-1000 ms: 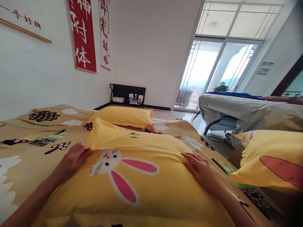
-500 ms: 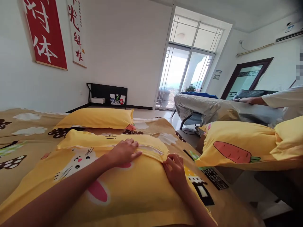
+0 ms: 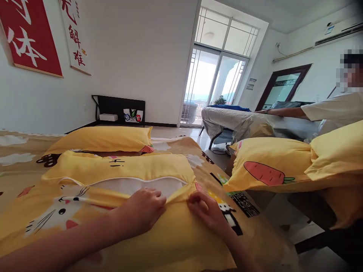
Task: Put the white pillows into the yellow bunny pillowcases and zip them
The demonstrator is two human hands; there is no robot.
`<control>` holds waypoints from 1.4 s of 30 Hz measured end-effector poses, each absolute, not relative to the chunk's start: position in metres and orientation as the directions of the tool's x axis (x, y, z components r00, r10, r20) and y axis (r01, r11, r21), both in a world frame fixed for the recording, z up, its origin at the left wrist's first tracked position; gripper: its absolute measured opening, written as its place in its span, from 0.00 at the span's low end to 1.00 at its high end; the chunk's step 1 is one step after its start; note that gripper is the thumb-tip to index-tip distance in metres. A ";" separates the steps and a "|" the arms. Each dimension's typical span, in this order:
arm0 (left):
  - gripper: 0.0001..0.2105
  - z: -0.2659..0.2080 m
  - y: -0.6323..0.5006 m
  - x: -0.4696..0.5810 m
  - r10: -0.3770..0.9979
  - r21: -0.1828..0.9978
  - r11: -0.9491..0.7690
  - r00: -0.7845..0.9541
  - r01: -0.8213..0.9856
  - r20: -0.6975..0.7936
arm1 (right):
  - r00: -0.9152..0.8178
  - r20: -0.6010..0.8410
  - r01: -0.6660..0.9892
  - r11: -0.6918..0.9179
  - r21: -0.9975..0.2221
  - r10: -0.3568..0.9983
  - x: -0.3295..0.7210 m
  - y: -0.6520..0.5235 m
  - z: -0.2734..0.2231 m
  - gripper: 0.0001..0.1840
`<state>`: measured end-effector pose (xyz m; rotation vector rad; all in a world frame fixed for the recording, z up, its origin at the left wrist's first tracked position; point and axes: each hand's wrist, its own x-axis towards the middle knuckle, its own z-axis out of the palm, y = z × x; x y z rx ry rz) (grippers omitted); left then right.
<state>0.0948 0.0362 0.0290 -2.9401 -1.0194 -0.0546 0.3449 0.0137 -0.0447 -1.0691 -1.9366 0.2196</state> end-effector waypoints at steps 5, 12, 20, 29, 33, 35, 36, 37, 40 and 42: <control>0.11 0.025 0.042 0.113 0.567 -0.156 -0.791 0.805 0.591 0.175 | -0.273 0.409 0.734 0.464 -0.496 0.871 0.351 0.046 -0.025 0.22; 0.09 0.041 0.082 0.137 0.740 0.147 -0.672 0.665 0.725 0.104 | -0.439 -0.070 0.614 0.242 -0.751 0.896 0.357 0.074 0.009 0.23; 0.08 0.048 0.115 0.133 0.769 0.061 -0.636 0.625 0.770 0.135 | -0.355 0.108 0.713 0.343 -0.611 0.929 0.353 0.108 0.006 0.13; 0.06 0.041 0.114 0.119 0.801 0.039 -0.593 0.584 0.804 0.129 | -0.239 0.361 0.800 0.393 -0.453 0.901 0.355 0.098 -0.019 0.03; 0.10 0.023 0.080 0.115 0.450 -0.392 -0.697 0.792 0.601 0.414 | -0.295 0.711 0.848 0.517 -0.112 0.639 0.355 0.071 -0.047 0.12; 0.10 0.014 0.058 0.114 0.210 -0.532 -0.688 0.837 0.494 0.506 | -0.381 0.796 0.832 0.550 0.073 0.471 0.355 0.057 -0.054 0.14; 0.10 0.010 0.047 0.113 0.133 -0.549 -0.694 0.832 0.466 0.538 | -0.413 0.813 0.820 0.555 0.135 0.411 0.354 0.051 -0.056 0.13; 0.11 0.007 0.038 0.113 0.087 -0.547 -0.708 0.824 0.447 0.560 | -0.433 0.822 0.809 0.562 0.173 0.370 0.354 0.045 -0.056 0.12; 0.10 0.004 0.020 0.110 0.049 -0.512 -0.760 0.821 0.400 0.568 | -0.446 0.850 0.785 0.579 0.222 0.279 0.352 0.030 -0.055 0.10; 0.08 0.005 0.015 0.108 0.081 -0.465 -0.800 0.837 0.378 0.542 | -0.436 0.873 0.782 0.572 0.247 0.218 0.351 0.025 -0.055 0.10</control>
